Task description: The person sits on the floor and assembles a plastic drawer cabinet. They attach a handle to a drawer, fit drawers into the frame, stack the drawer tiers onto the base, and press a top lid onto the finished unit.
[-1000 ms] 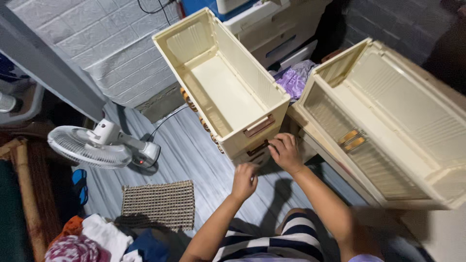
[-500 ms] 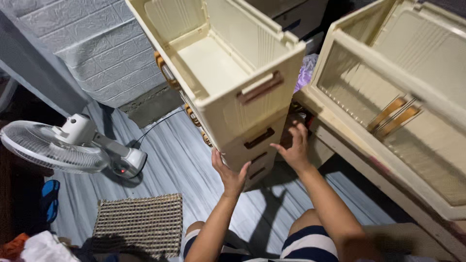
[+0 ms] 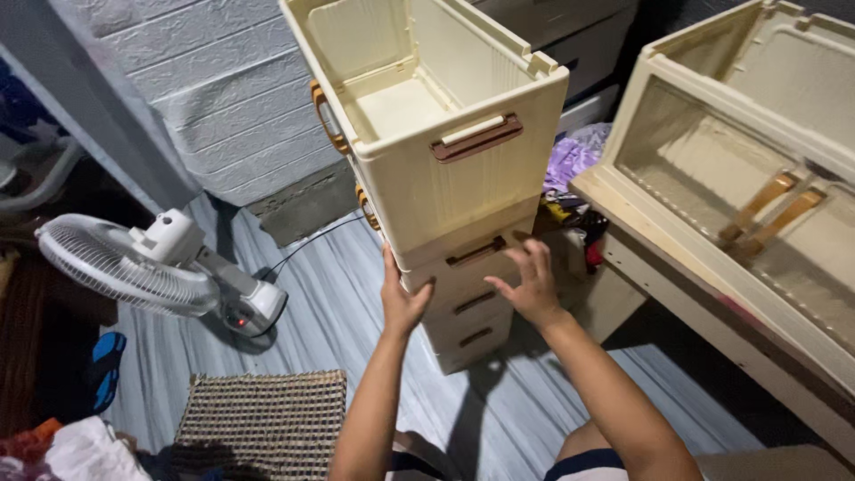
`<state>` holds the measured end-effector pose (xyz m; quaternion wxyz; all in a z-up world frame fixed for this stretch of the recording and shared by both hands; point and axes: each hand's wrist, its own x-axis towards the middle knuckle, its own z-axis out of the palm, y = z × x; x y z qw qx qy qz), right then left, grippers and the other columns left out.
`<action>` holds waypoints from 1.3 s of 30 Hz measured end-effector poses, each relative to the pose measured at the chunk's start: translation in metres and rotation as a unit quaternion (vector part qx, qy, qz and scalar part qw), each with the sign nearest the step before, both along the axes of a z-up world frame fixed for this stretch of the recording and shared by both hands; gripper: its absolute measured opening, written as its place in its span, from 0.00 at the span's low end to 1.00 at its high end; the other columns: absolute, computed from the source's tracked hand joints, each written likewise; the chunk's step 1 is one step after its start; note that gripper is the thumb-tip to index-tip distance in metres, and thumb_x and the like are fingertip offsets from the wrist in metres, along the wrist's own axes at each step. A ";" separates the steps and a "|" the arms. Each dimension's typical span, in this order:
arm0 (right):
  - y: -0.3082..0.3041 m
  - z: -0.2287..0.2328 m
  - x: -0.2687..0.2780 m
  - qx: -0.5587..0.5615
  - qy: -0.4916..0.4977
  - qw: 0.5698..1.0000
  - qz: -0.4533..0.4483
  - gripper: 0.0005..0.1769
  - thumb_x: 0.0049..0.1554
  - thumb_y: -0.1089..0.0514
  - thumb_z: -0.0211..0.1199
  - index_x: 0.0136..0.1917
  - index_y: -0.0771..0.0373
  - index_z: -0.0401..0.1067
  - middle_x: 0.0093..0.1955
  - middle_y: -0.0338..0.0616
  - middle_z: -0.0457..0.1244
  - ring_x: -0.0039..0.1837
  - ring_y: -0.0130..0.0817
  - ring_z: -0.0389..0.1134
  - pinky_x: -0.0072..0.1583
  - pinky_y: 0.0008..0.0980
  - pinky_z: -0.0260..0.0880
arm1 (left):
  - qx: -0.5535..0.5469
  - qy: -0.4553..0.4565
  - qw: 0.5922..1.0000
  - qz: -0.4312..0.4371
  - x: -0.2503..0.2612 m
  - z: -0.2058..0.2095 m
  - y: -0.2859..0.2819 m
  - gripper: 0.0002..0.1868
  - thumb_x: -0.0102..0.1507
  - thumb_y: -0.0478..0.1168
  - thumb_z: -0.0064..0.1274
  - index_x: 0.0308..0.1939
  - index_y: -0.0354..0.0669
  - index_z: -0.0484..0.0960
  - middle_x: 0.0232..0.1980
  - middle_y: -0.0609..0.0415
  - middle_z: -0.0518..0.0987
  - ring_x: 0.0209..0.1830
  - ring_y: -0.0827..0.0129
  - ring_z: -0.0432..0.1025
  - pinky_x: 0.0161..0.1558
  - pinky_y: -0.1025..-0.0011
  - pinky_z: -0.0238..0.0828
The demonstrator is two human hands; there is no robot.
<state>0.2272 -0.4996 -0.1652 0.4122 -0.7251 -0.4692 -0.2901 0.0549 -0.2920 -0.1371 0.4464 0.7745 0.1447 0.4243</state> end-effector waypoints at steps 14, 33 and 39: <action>0.105 0.088 -0.057 -0.039 -0.164 0.979 0.116 0.11 0.51 0.57 0.72 0.49 0.55 0.77 0.51 0.43 0.64 0.54 0.47 0.64 0.58 0.46 0.65 | -0.070 -0.039 0.996 -0.043 -0.048 0.033 0.095 0.62 0.50 0.32 0.65 0.83 0.39 0.45 0.76 0.42 0.68 0.75 0.59 0.65 0.73 0.64 0.62; 0.116 0.088 -0.048 0.035 -0.069 0.996 0.040 0.09 0.49 0.58 0.74 0.42 0.58 0.76 0.47 0.47 0.65 0.51 0.52 0.66 0.56 0.47 0.66 | 0.007 -0.032 0.981 0.189 -0.013 0.058 0.036 0.63 0.43 0.44 0.78 0.76 0.41 0.55 0.74 0.43 0.63 0.71 0.46 0.56 0.71 0.53 0.54; 0.115 0.086 -0.042 0.014 -0.086 0.996 0.030 0.09 0.48 0.56 0.75 0.42 0.57 0.78 0.39 0.46 0.62 0.46 0.48 0.66 0.60 0.51 0.69 | 0.018 -0.019 0.979 0.202 -0.009 0.054 0.034 0.65 0.45 0.47 0.78 0.77 0.40 0.51 0.75 0.41 0.61 0.73 0.45 0.53 0.72 0.51 0.50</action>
